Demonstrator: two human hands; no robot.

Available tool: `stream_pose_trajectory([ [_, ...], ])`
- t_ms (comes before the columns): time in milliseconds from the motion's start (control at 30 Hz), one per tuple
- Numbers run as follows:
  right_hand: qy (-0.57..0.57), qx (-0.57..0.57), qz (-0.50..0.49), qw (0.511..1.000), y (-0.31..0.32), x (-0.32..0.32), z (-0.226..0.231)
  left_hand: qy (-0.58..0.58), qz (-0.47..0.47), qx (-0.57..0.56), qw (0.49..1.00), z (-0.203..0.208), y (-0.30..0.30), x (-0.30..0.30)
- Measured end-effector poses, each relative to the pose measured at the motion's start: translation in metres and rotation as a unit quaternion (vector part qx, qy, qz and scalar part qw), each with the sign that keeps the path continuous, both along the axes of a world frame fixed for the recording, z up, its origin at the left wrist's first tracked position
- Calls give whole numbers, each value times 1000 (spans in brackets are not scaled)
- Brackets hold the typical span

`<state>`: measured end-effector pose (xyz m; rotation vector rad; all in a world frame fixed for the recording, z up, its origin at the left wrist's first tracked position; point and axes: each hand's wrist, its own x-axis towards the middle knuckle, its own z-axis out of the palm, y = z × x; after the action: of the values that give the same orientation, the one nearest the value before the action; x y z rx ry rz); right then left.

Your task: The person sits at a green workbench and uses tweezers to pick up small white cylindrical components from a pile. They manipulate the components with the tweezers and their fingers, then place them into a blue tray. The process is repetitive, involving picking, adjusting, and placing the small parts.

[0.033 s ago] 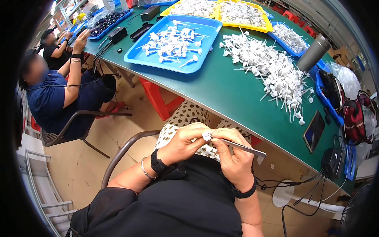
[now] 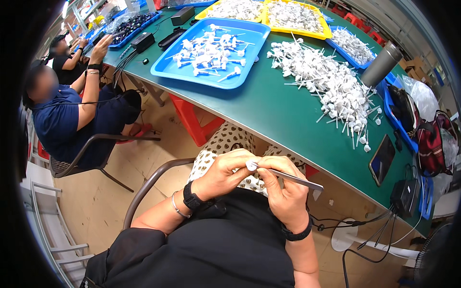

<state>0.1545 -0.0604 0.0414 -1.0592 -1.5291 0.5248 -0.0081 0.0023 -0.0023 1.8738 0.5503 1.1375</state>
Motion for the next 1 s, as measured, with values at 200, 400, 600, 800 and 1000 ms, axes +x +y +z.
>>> stream_pose_trajectory([
  [200,-15,11,1,1000,2,0,-1,10,-1,6,1000,0,1,-1],
  [400,-7,1,-1,1000,1,0,-1,15,3,17,1000,0,1,-1],
  [600,21,-15,5,1000,1,-1,-4,23,4,20,1000,1,1,-2],
  [800,43,-41,3,998,0,-1,-5,21,-2,14,1000,0,1,-2],
  [1000,42,-43,4,998,0,-1,-5,17,-6,23,1000,-1,2,-1],
])
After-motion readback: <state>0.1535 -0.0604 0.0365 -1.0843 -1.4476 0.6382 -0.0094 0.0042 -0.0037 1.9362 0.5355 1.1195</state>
